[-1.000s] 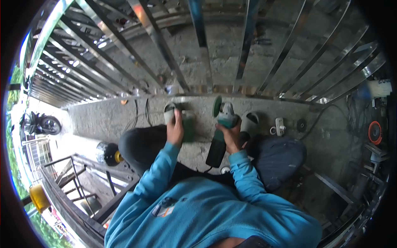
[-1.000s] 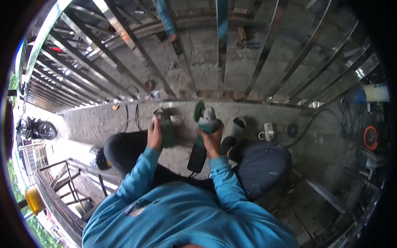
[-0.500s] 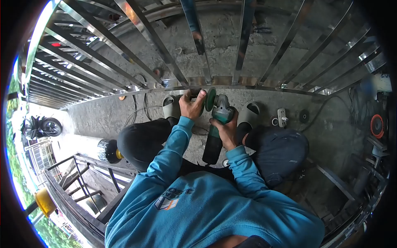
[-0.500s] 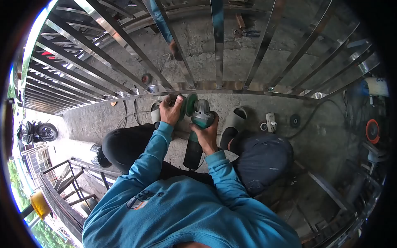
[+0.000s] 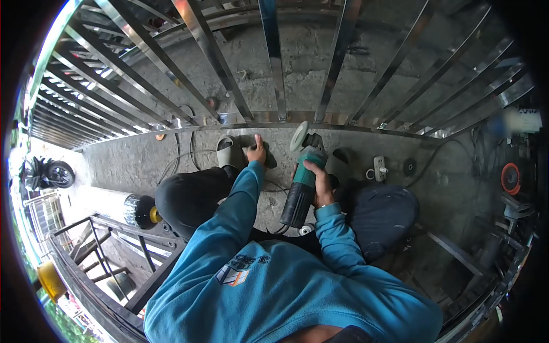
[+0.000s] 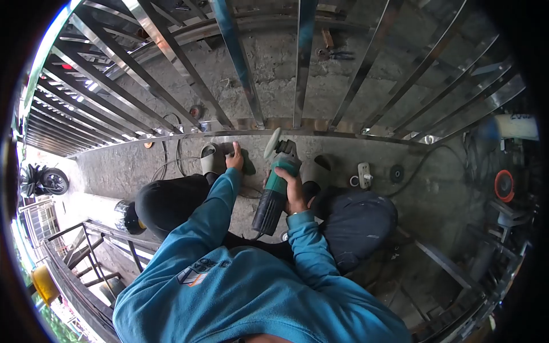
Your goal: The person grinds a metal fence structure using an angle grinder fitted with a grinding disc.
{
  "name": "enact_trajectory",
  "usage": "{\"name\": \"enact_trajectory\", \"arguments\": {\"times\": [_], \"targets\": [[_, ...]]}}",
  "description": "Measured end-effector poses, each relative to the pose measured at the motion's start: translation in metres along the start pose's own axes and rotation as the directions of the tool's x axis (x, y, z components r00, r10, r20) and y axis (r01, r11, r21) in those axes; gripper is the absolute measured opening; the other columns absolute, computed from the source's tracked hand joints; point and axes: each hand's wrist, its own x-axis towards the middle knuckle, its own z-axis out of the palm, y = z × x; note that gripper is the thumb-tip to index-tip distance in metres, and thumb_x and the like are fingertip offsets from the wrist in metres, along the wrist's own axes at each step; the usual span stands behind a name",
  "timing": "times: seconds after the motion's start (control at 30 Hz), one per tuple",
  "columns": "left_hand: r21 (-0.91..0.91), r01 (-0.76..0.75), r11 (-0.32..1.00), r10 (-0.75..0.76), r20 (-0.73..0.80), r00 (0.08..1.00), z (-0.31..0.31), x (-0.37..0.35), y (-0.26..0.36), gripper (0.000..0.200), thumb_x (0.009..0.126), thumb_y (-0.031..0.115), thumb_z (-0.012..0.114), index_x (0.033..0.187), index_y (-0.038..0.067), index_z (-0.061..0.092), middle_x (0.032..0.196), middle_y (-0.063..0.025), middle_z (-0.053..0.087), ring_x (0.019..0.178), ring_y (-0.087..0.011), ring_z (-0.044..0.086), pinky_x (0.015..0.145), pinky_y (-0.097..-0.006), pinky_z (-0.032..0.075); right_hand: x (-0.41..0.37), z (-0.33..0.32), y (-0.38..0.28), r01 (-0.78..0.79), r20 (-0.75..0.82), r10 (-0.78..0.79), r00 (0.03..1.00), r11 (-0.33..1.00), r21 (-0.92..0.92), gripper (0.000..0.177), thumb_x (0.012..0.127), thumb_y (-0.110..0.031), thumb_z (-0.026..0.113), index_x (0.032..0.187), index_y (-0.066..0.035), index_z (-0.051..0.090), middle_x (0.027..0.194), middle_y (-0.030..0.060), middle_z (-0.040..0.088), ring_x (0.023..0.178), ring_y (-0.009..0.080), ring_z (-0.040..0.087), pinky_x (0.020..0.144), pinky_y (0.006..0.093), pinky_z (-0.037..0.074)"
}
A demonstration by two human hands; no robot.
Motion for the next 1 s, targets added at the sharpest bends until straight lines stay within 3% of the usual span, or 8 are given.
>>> {"name": "enact_trajectory", "arguments": {"times": [0.2, 0.3, 0.4, 0.47, 0.57, 0.73, 0.8, 1.0], "targets": [[-0.102, 0.323, 0.941, -0.299, 0.202, 0.933, 0.004, -0.013, -0.027, 0.1, 0.086, 0.076, 0.049, 0.129, -0.014, 0.053, 0.13, -0.0302, 0.057, 0.121, -0.0391, 0.057, 0.099, -0.0409, 0.045, -0.01, 0.014, -0.008, -0.139, 0.266, 0.061, 0.962, 0.947, 0.288, 0.05, 0.089, -0.033, 0.064, 0.118, 0.005, 0.048, 0.104, 0.0148, 0.057, 0.089, 0.0239, 0.06, 0.081, 0.0361, 0.053], [-0.083, 0.054, 0.995, -0.05, 0.049, 0.998, 0.012, -0.032, -0.03, 0.087, 0.091, 0.068, 0.051, 0.129, -0.01, 0.055, 0.125, -0.0293, 0.06, 0.116, -0.0384, 0.06, 0.098, -0.0412, 0.044, -0.008, 0.009, -0.009, -0.148, 0.343, 0.027, 0.939, 0.932, 0.331, 0.052, 0.09, -0.032, 0.063, 0.121, 0.006, 0.046, 0.108, 0.0169, 0.055, 0.092, 0.0243, 0.058, 0.084, 0.0368, 0.052], [-0.404, -0.02, 0.914, 0.149, 0.289, 0.946, -0.021, -0.109, 0.022, 0.07, 0.101, 0.057, 0.041, 0.099, -0.009, 0.064, 0.096, -0.0152, 0.069, 0.09, -0.0217, 0.062, 0.082, -0.0357, 0.048, -0.008, 0.007, -0.016, -0.141, 0.428, -0.011, 0.904, 0.936, 0.323, 0.055, 0.091, -0.032, 0.061, 0.125, 0.007, 0.042, 0.111, 0.0185, 0.055, 0.093, 0.0257, 0.058, 0.086, 0.0397, 0.05], [-0.641, -0.187, 0.744, 0.507, 0.36, 0.784, -0.061, -0.183, 0.063, 0.066, 0.102, 0.057, 0.037, 0.097, -0.005, 0.06, 0.082, -0.0083, 0.063, 0.073, -0.016, 0.058, 0.07, -0.0321, 0.048, -0.013, 0.013, -0.024, -0.034, 0.396, -0.089, 0.914, 0.955, 0.294, 0.056, 0.091, -0.034, 0.061, 0.125, 0.007, 0.042, 0.111, 0.0181, 0.054, 0.094, 0.0256, 0.058, 0.086, 0.0393, 0.051], [-0.499, -0.832, 0.243, 0.856, 0.514, -0.058, -0.134, -0.208, 0.097, 0.081, 0.082, 0.05, 0.07, 0.14, -0.002, 0.048, 0.103, -0.0203, 0.062, 0.084, -0.0323, 0.064, 0.072, -0.0373, 0.054, -0.016, 0.01, -0.029, -0.055, 0.402, -0.064, 0.913, 0.959, 0.278, 0.054, 0.091, -0.035, 0.062, 0.122, 0.006, 0.046, 0.11, 0.0159, 0.056, 0.099, 0.0269, 0.058, 0.089, 0.0391, 0.05], [-0.311, -0.95, 0.011, 0.764, 0.616, -0.193, -0.154, -0.208, 0.089, 0.09, 0.081, 0.05, 0.069, 0.148, -0.001, 0.037, 0.107, -0.0188, 0.061, 0.086, -0.0317, 0.064, 0.075, -0.0418, 0.056, -0.034, 0.044, -0.029, 0.123, 0.163, -0.142, 0.976, 0.985, 0.124, 0.051, 0.089, -0.036, 0.065, 0.116, 0.004, 0.049, 0.104, 0.0134, 0.059, 0.096, 0.0282, 0.062, 0.088, 0.0399, 0.052], [-0.29, -0.956, -0.039, 0.71, 0.665, -0.23, -0.152, -0.202, 0.081, 0.09, 0.082, 0.047, 0.068, 0.15, -0.002, 0.034, 0.112, -0.0207, 0.062, 0.09, -0.0315, 0.065, 0.076, -0.0407, 0.057, -0.028, 0.024, -0.035, 0.123, 0.286, -0.131, 0.949, 0.991, 0.043, 0.05, 0.088, -0.036, 0.066, 0.115, 0.003, 0.051, 0.103, 0.0148, 0.059, 0.09, 0.0284, 0.063, 0.08, 0.0396, 0.055], [-0.248, -0.966, 0.071, 0.699, 0.704, -0.129, -0.15, -0.219, 0.069, 0.085, 0.086, 0.029, 0.064, 0.152, -0.004, 0.022, 0.121, -0.0263, 0.059, 0.103, -0.0375, 0.062, 0.087, -0.0436, 0.055, -0.025, 0.01, -0.035, 0.115, 0.124, -0.101, 0.987, 0.987, -0.115, 0.045, 0.085, -0.028, 0.067, 0.114, 0.004, 0.054, 0.095, 0.0175, 0.064, 0.08, 0.0288, 0.067, 0.072, 0.04, 0.058]]}}
